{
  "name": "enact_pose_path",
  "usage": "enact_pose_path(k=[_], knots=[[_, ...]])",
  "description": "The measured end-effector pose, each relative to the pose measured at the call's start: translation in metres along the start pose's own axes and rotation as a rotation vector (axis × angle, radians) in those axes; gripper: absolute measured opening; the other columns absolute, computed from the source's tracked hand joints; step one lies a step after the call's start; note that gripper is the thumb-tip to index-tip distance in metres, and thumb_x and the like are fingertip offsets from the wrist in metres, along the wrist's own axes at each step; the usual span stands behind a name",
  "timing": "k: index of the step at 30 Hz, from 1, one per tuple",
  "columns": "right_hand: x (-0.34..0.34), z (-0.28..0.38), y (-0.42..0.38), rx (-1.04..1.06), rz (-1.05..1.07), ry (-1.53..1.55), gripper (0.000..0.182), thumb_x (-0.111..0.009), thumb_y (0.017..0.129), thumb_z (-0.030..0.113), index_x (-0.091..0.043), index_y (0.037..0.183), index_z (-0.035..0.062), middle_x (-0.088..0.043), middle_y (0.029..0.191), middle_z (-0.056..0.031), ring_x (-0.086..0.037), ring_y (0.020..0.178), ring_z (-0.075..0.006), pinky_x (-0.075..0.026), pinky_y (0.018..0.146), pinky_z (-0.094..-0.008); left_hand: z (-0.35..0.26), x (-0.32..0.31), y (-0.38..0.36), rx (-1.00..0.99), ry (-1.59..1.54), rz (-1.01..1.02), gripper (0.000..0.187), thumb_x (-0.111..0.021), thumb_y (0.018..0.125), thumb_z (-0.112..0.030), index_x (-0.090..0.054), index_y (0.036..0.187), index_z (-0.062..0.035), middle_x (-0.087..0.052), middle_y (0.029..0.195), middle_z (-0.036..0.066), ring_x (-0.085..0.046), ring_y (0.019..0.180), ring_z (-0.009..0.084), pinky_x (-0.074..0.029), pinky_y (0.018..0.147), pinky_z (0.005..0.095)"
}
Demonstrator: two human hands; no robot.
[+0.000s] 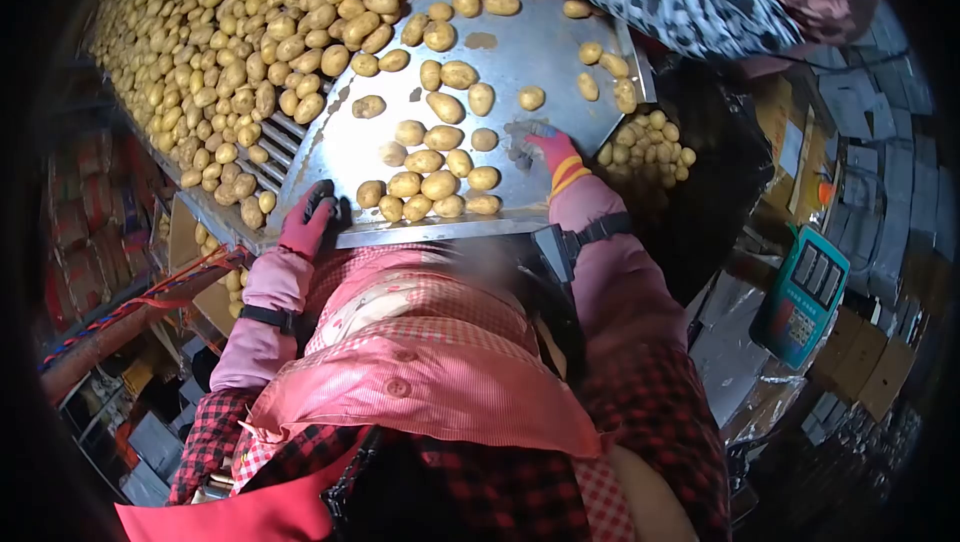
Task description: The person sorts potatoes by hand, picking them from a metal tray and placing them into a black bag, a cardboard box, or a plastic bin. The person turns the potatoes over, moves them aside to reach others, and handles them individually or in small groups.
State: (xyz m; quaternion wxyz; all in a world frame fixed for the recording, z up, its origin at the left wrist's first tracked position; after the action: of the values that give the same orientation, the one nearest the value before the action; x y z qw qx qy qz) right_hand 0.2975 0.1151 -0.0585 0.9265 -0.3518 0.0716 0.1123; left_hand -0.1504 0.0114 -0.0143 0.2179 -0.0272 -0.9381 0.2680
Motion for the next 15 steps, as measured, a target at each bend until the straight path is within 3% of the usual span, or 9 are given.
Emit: enact_pose_path(k=[3, 4, 6, 7, 8, 11, 13, 15], knots=[[0.009, -0.011, -0.034, 0.166, 0.167, 0.263, 0.032, -0.057, 0.092, 0.008, -0.059, 0.123, 0.0000, -0.067, 0.092, -0.0085, -0.064, 0.075, -0.0205, -0.053, 0.068, -0.0345, -0.061, -0.031, -0.015, -0.016, 0.277, 0.170, 0.058, -0.062, 0.091, -0.029, -0.044, 0.140, -0.0047, -0.060, 0.127, 0.017, -0.057, 0.120, 0.0271, -0.042, 0.102, 0.0359], [-0.003, 0.001, -0.066, 0.275, 0.075, 0.194, 0.031, -0.057, 0.092, 0.008, -0.060, 0.122, 0.0005, -0.067, 0.093, -0.0089, -0.064, 0.076, -0.0205, -0.053, 0.069, -0.0350, -0.072, -0.043, -0.014, 0.017, 0.324, 0.255, 0.069, -0.065, 0.087, -0.038, -0.040, 0.142, -0.0049, -0.057, 0.129, 0.022, -0.055, 0.122, 0.0319, -0.042, 0.103, 0.0388], [-0.010, 0.027, -0.137, 0.634, -0.024, -0.325, 0.029, -0.058, 0.091, 0.009, -0.062, 0.119, 0.0009, -0.066, 0.098, -0.0108, -0.063, 0.083, -0.0225, -0.052, 0.074, -0.0350, -0.081, -0.065, -0.004, -0.062, 0.405, 0.272, 0.079, -0.067, 0.083, -0.039, -0.033, 0.145, -0.0053, -0.055, 0.130, 0.026, -0.054, 0.122, 0.0357, -0.042, 0.103, 0.0413], [-0.008, 0.029, -0.175, 0.860, -0.026, -0.786, 0.028, -0.059, 0.090, 0.010, -0.063, 0.117, 0.0008, -0.066, 0.102, -0.0121, -0.063, 0.088, -0.0245, -0.052, 0.078, -0.0346, -0.088, -0.075, 0.000, -0.089, 0.401, 0.284, 0.080, -0.067, 0.082, -0.039, -0.031, 0.146, -0.0051, -0.055, 0.129, 0.026, -0.054, 0.121, 0.0365, -0.041, 0.103, 0.0418], [0.014, -0.009, -0.196, 0.500, 0.132, -0.396, 0.028, -0.060, 0.088, 0.012, -0.064, 0.114, 0.0006, -0.064, 0.106, -0.0133, -0.063, 0.092, -0.0271, -0.051, 0.081, -0.0342, -0.092, -0.082, 0.006, -0.071, 0.394, 0.274, 0.082, -0.067, 0.082, -0.036, -0.029, 0.147, -0.0035, -0.054, 0.131, 0.025, -0.054, 0.122, 0.0342, -0.041, 0.103, 0.0405], [0.029, -0.084, -0.268, 0.126, 0.321, -0.257, 0.031, -0.065, 0.084, 0.017, -0.065, 0.111, 0.0024, -0.064, 0.104, -0.0142, -0.063, 0.093, -0.0331, -0.051, 0.082, -0.0335, -0.106, -0.108, 0.018, -0.026, 0.321, 0.275, 0.085, -0.069, 0.083, -0.028, -0.023, 0.149, -0.0005, -0.053, 0.133, 0.021, -0.053, 0.122, 0.0284, -0.041, 0.103, 0.0370], [0.027, -0.106, -0.308, -0.082, 0.393, -0.348, 0.033, -0.065, 0.084, 0.019, -0.064, 0.113, 0.0029, -0.064, 0.105, -0.0140, -0.063, 0.094, -0.0319, -0.051, 0.083, -0.0342, -0.124, -0.126, 0.023, -0.026, 0.203, 0.310, 0.085, -0.069, 0.083, -0.025, -0.023, 0.150, -0.0009, -0.054, 0.132, 0.020, -0.053, 0.121, 0.0257, -0.042, 0.102, 0.0356], [0.018, -0.110, -0.326, -0.149, 0.456, -0.509, 0.035, -0.066, 0.084, 0.020, -0.063, 0.115, 0.0033, -0.065, 0.106, -0.0139, -0.064, 0.094, -0.0308, -0.051, 0.083, -0.0349, -0.120, -0.143, 0.035, -0.050, -0.052, 0.383, 0.078, -0.065, 0.087, -0.015, -0.021, 0.151, -0.0051, -0.051, 0.133, 0.017, -0.052, 0.118, 0.0224, -0.042, 0.100, 0.0326]])
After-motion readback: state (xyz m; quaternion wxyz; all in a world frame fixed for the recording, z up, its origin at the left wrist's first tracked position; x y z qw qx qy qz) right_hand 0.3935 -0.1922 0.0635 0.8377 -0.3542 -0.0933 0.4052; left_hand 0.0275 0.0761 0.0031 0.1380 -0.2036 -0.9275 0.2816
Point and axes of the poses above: each hand's wrist, its own y-axis towards the middle knuckle, its own x-axis out of the back of the hand, z = x × y, the point moved 5 cm from there along y, towards the middle knuckle
